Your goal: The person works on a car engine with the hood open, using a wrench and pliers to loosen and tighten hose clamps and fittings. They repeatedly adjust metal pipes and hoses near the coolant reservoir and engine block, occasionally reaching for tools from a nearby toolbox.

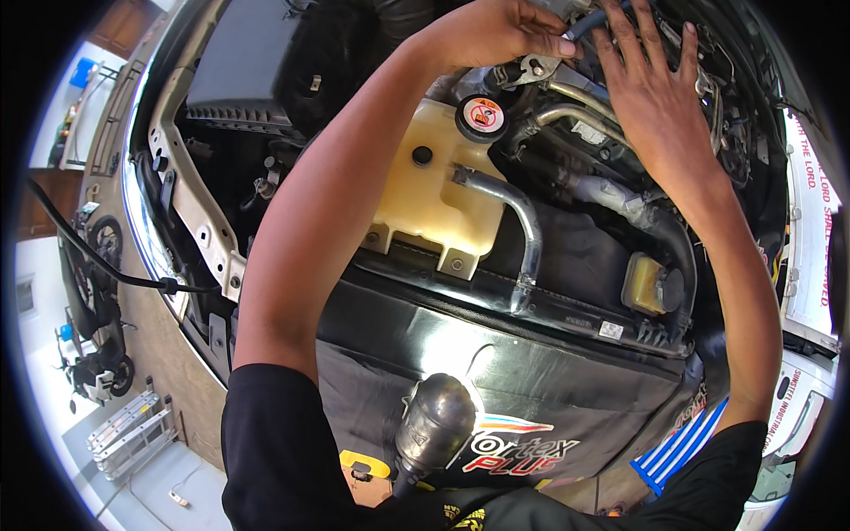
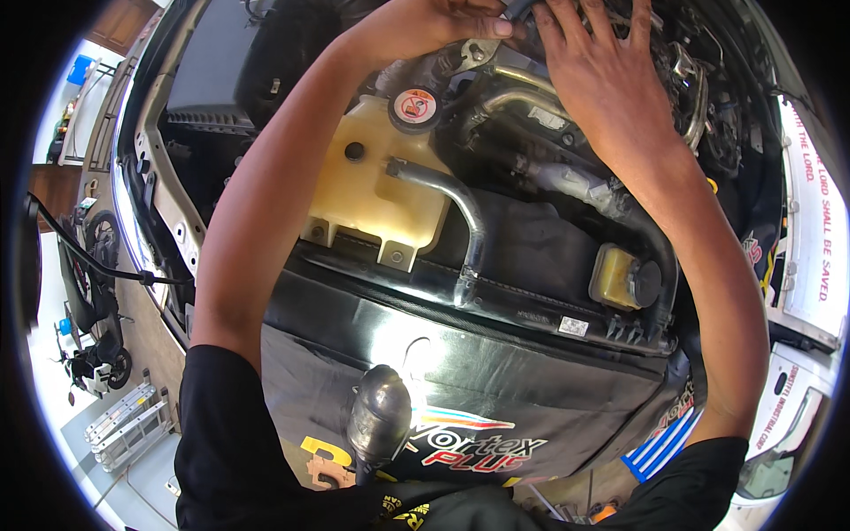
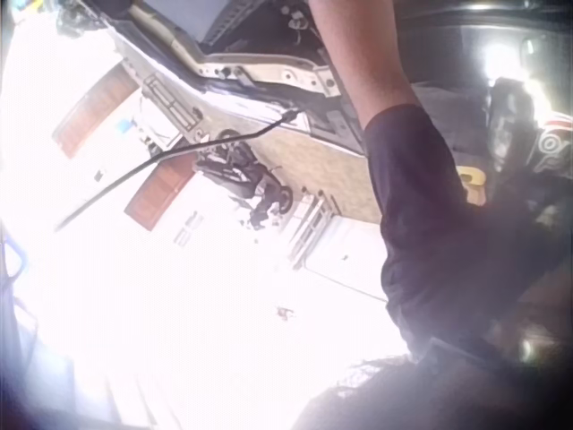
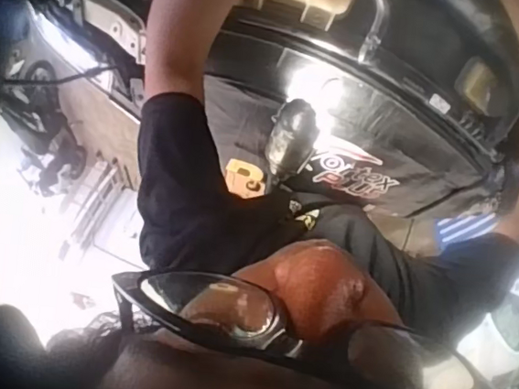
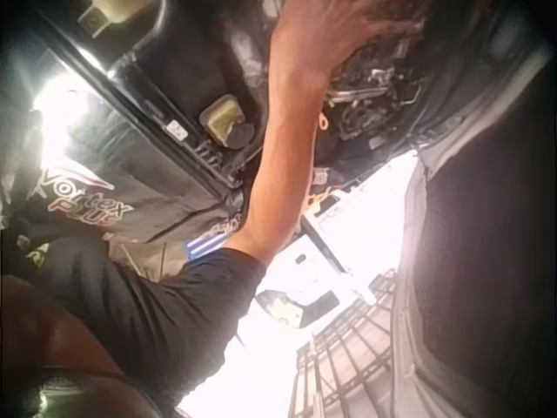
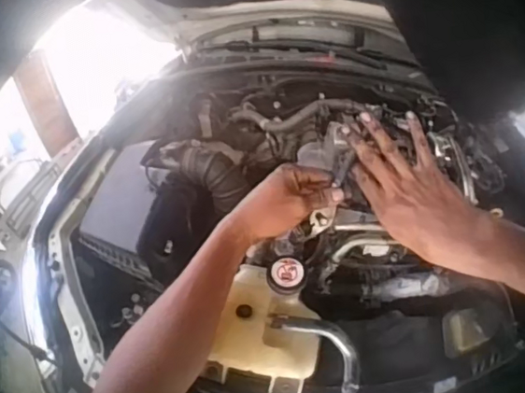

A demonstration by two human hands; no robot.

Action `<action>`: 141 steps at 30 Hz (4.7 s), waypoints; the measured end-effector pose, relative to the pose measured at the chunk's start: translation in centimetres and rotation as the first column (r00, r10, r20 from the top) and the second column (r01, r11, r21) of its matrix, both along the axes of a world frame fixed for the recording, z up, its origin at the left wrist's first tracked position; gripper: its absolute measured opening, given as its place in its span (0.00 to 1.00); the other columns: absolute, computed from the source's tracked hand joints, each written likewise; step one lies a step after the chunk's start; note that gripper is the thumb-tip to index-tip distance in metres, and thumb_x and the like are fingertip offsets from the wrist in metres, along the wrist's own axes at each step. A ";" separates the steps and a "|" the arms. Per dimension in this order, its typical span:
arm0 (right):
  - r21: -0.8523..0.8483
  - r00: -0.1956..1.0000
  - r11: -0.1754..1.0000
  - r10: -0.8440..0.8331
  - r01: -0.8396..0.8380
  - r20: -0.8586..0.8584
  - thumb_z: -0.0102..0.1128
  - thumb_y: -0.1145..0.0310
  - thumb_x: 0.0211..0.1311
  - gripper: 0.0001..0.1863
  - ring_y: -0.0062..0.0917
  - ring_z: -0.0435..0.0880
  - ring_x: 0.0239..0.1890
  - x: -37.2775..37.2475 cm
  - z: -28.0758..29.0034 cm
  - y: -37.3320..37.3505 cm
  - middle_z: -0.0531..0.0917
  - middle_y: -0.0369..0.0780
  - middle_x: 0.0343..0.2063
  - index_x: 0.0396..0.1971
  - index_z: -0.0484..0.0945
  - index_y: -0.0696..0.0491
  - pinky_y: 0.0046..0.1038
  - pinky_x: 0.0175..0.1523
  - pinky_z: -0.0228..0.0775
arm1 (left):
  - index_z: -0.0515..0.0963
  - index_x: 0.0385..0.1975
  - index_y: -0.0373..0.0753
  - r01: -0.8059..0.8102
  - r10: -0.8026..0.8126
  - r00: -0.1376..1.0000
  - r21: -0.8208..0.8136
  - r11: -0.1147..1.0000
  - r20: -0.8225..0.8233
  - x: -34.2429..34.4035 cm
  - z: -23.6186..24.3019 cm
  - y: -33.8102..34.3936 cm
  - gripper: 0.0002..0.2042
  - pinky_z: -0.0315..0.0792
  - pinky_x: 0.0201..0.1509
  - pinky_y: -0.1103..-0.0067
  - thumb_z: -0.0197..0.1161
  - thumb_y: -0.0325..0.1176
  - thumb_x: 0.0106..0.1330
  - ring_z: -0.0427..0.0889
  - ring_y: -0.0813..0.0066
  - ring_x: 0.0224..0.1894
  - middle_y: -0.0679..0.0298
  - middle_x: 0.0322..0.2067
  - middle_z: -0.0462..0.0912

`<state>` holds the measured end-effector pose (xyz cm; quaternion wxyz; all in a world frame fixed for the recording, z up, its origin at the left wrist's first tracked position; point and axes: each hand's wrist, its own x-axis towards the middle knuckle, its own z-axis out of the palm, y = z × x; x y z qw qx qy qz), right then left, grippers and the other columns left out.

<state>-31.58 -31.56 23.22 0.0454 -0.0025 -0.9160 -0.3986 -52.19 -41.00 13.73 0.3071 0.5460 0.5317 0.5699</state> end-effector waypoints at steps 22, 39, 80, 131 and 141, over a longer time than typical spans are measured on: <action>0.051 0.963 0.964 0.255 -0.260 0.089 0.79 0.62 0.38 0.48 0.48 0.70 0.69 -2.6 1.4 3.7 0.75 0.52 0.63 0.68 0.75 0.52 0.59 0.78 0.53 | 0.86 0.50 0.31 -0.081 0.085 0.995 0.068 0.994 -0.055 -0.1 -0.3 -1.0 0.17 0.78 0.50 0.76 0.68 0.42 0.77 0.83 0.80 0.40 0.63 0.39 0.92; -0.386 0.973 0.922 0.073 0.018 0.219 0.72 0.70 0.44 0.35 0.46 0.80 0.57 -3.7 3.4 4.1 0.81 0.46 0.51 0.59 0.78 0.53 0.49 0.63 0.68 | 0.80 0.57 0.36 -0.205 0.012 0.828 -0.283 0.937 -0.561 -0.5 0.1 -4.9 0.22 0.78 0.56 0.66 0.71 0.32 0.62 0.87 0.53 0.48 0.48 0.46 0.89; -0.883 0.992 0.458 -0.102 0.107 0.068 0.55 0.84 0.44 0.42 0.40 0.83 0.58 0.5 -1.4 7.9 0.82 0.54 0.59 0.69 0.73 0.61 0.30 0.63 0.72 | 0.83 0.41 0.34 -0.292 0.147 0.715 -0.101 0.951 -0.684 0.3 0.1 -4.0 0.17 0.78 0.45 0.66 0.78 0.39 0.59 0.88 0.54 0.39 0.51 0.35 0.89; -0.887 0.914 0.251 -0.228 0.388 0.335 0.55 0.82 0.35 0.48 0.26 0.83 0.47 1.0 -1.0 12.8 0.82 0.46 0.61 0.70 0.72 0.60 0.22 0.46 0.73 | 0.83 0.49 0.34 -0.248 0.100 0.712 -0.115 0.962 -0.695 0.6 -0.4 -2.9 0.24 0.80 0.50 0.68 0.78 0.46 0.63 0.89 0.55 0.43 0.48 0.40 0.88; -0.813 0.949 0.490 -0.178 0.315 0.260 0.58 0.78 0.36 0.47 0.29 0.83 0.57 1.1 -1.5 13.1 0.81 0.46 0.61 0.69 0.73 0.59 0.25 0.55 0.74 | 0.82 0.48 0.34 -0.202 0.081 0.729 -0.101 0.974 -0.680 0.4 -0.4 -2.8 0.20 0.79 0.47 0.68 0.77 0.40 0.62 0.87 0.57 0.39 0.51 0.36 0.87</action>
